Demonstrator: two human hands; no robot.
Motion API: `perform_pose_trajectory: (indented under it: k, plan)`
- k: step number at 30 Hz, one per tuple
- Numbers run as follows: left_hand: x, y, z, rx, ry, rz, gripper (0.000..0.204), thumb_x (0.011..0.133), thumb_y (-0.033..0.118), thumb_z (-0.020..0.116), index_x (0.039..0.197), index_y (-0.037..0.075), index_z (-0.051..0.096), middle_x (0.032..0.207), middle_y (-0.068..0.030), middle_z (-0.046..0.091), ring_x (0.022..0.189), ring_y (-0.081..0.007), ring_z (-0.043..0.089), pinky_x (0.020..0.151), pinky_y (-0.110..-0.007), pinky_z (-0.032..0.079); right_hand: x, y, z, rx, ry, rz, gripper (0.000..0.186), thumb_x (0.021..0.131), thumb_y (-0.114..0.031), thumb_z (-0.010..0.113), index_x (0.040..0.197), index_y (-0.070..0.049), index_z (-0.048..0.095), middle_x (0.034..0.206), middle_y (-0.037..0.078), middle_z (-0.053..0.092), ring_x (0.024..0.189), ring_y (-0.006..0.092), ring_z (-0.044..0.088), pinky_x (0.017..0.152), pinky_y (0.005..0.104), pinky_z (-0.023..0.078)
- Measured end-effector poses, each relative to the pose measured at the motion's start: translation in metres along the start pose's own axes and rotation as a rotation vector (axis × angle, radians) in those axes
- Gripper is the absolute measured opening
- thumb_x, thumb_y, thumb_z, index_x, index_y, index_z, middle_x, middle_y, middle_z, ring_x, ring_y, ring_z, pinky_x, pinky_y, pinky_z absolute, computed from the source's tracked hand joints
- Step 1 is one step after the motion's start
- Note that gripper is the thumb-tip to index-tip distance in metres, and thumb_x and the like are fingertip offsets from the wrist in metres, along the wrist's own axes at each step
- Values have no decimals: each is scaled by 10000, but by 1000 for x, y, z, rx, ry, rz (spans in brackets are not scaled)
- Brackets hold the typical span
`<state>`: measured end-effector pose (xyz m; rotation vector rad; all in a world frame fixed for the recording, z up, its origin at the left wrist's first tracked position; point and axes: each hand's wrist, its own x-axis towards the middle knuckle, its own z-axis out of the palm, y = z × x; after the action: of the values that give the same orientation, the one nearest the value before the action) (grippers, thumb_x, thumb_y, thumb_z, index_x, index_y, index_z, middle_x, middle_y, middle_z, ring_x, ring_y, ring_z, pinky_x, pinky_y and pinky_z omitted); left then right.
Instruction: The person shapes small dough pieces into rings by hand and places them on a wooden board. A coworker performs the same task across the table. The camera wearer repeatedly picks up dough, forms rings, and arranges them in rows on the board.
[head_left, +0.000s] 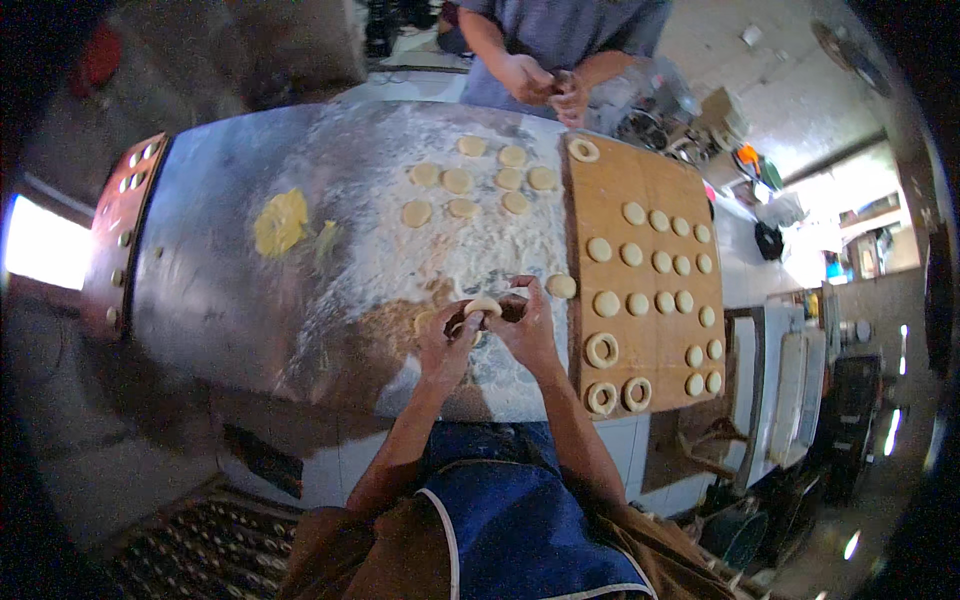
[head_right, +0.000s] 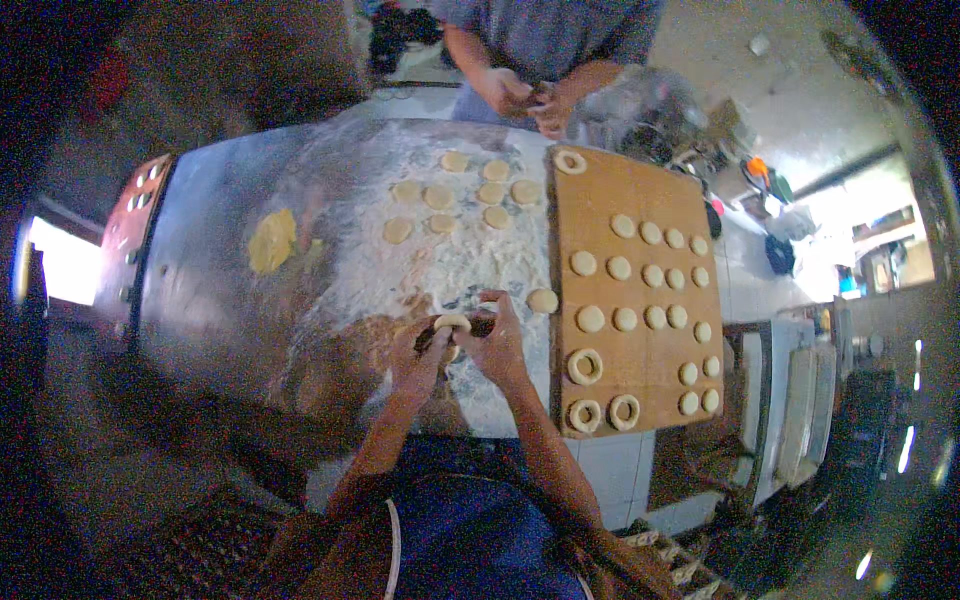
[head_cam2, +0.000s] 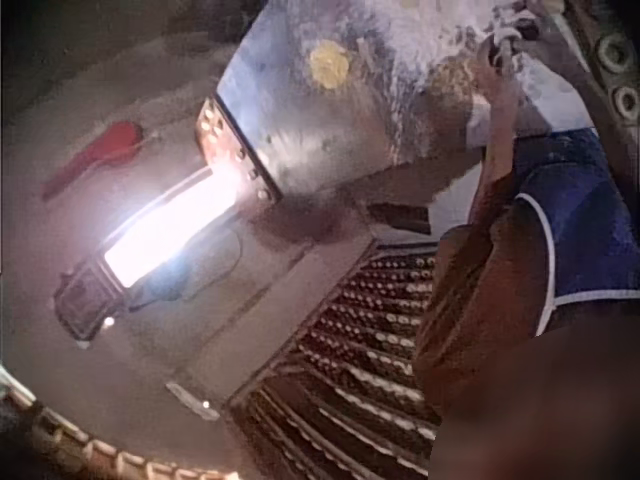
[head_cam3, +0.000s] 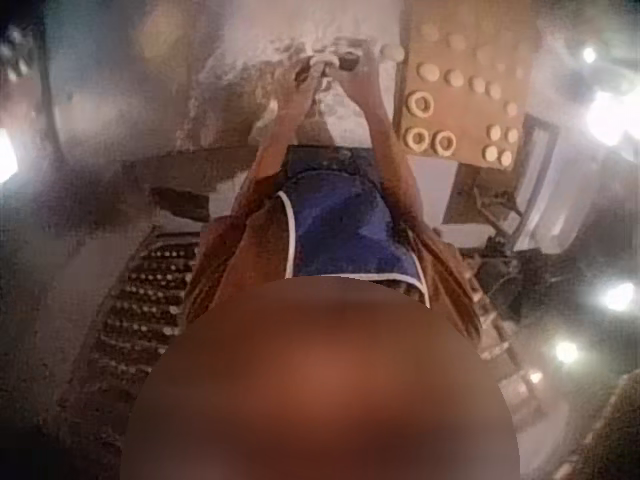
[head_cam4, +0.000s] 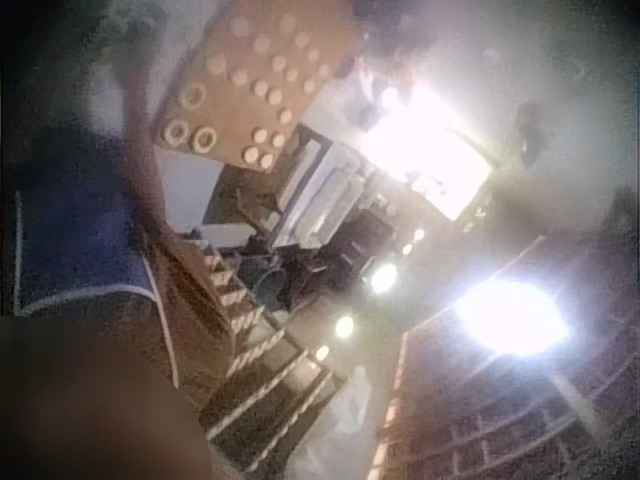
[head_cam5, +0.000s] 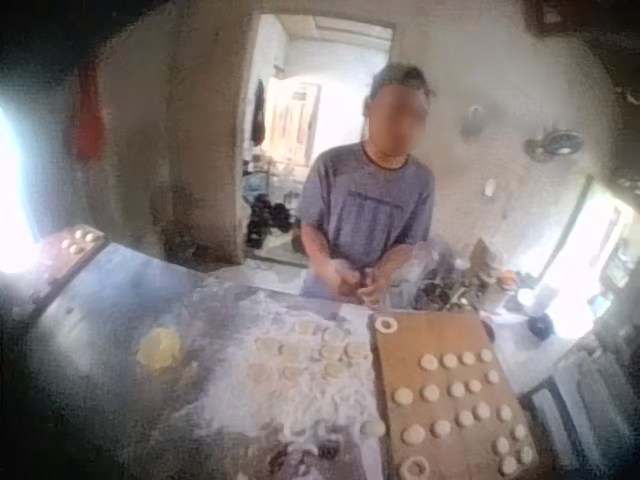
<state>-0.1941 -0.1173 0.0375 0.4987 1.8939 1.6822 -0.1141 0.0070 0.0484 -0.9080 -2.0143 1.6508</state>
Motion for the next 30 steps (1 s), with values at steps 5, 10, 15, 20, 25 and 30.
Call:
perform_pose_trajectory:
  k: [5, 10, 15, 20, 25, 30]
  plan:
    - [-1, -1, 18, 172, -9, 198, 167, 948, 97, 586, 1073, -6, 622, 972, -105, 668, 853, -165, 657, 746, -289, 541, -21, -2, -13, -3, 35, -110, 655, 720, -7, 742, 1256, -31, 366, 915, 145, 665, 828, 194, 667, 700, 342, 540]
    - [-6, -17, 29, -784, -260, -365, 491, 875, -75, 501, 1321, 50, 340, 1101, -131, 596, 957, -203, 623, 797, -295, 529, -31, 9, -49, 351, -326, -32, 491, 842, -152, 634, 1264, -37, 411, 879, 76, 612, 752, 184, 619, 678, 317, 495]
    - [-10, -12, 42, -462, -414, 87, 564, 702, -41, 398, 1258, 50, 373, 1032, -90, 511, 916, -223, 581, 848, -361, 512, -30, -4, -59, 375, -53, 381, 412, 964, -405, 474, 994, -8, 581, 833, 49, 587, 737, 133, 541, 662, 316, 464]
    - [-29, 19, 81, -546, -282, -129, 354, 882, 178, 456, 1195, 17, 422, 988, -118, 490, 887, -231, 589, 798, -352, 518, -55, 12, -82, 496, -43, 163, 585, 994, -463, 352, 769, 20, 593, 629, 100, 581, 604, 184, 570, 567, 340, 438]
    - [-37, -12, 131, -453, 53, -82, 317, 958, 294, 491, 1117, 21, 508, 929, -64, 554, 821, -188, 588, 707, -333, 510, -65, 1, -98, -310, -67, 120, 559, 993, -442, 396, 746, 9, 615, 628, 87, 585, 637, 190, 600, 556, 366, 430]
    - [-38, 1, 155, -455, -84, -164, 254, 956, 329, 459, 882, 92, 516, 834, 4, 529, 712, -140, 521, 641, -314, 464, -81, 45, -115, 199, 21, 35, 471, 987, -300, 461, 778, 98, 604, 668, 135, 608, 667, 167, 560, 606, 356, 462]
